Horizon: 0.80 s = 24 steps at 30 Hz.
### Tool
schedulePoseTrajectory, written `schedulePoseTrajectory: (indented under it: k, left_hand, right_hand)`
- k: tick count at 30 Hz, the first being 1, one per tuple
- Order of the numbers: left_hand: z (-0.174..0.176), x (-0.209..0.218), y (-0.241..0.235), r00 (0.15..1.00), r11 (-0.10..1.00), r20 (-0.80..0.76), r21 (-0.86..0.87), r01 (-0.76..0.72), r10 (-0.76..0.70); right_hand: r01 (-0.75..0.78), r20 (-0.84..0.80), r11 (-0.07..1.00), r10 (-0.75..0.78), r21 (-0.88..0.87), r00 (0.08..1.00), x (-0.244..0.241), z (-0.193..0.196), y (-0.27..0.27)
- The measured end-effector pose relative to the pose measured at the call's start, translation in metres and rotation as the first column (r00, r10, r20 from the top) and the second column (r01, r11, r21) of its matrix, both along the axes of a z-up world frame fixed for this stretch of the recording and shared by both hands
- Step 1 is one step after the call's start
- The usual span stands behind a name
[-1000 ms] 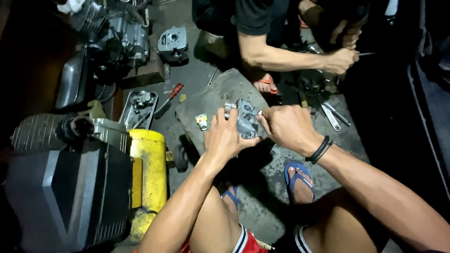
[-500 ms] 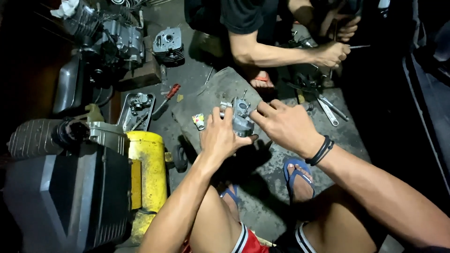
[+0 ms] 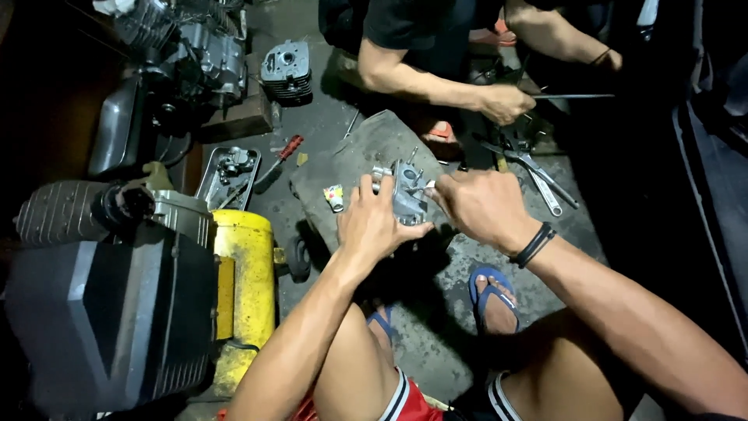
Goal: Assembling components into a motorcycle engine cylinder head, including valves and springs.
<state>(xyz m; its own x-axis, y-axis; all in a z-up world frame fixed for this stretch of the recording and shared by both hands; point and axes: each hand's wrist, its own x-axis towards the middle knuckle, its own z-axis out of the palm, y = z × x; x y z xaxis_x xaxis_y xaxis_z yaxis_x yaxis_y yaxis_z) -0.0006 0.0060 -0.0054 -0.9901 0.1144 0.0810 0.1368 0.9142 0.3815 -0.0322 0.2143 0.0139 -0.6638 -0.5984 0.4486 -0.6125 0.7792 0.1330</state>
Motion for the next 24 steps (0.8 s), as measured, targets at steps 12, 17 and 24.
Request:
schedulePoseTrajectory:
  k: [12, 17, 24]
  left_hand:
    - [-0.005, 0.003, 0.001, 0.986, 1.0, -0.165, -0.023, -0.008, 0.004]
    - [-0.017, -0.003, -0.002, 1.0, 0.999, -0.014, -0.036, -0.001, 0.0]
    - [-0.011, -0.001, -0.001, 1.0, 1.0, 0.023, -0.029, 0.009, -0.009]
  right_hand:
    - [0.185, 0.429, 0.981, -0.141, -0.061, 0.892, 0.009, 0.023, -0.006]
    - [-0.047, -0.225, 0.998, 0.055, 0.038, 0.973, 0.003, 0.026, -0.001]
    - [-0.066, -0.304, 0.996, 0.081, 0.061, 0.949, -0.005, 0.0, 0.0]
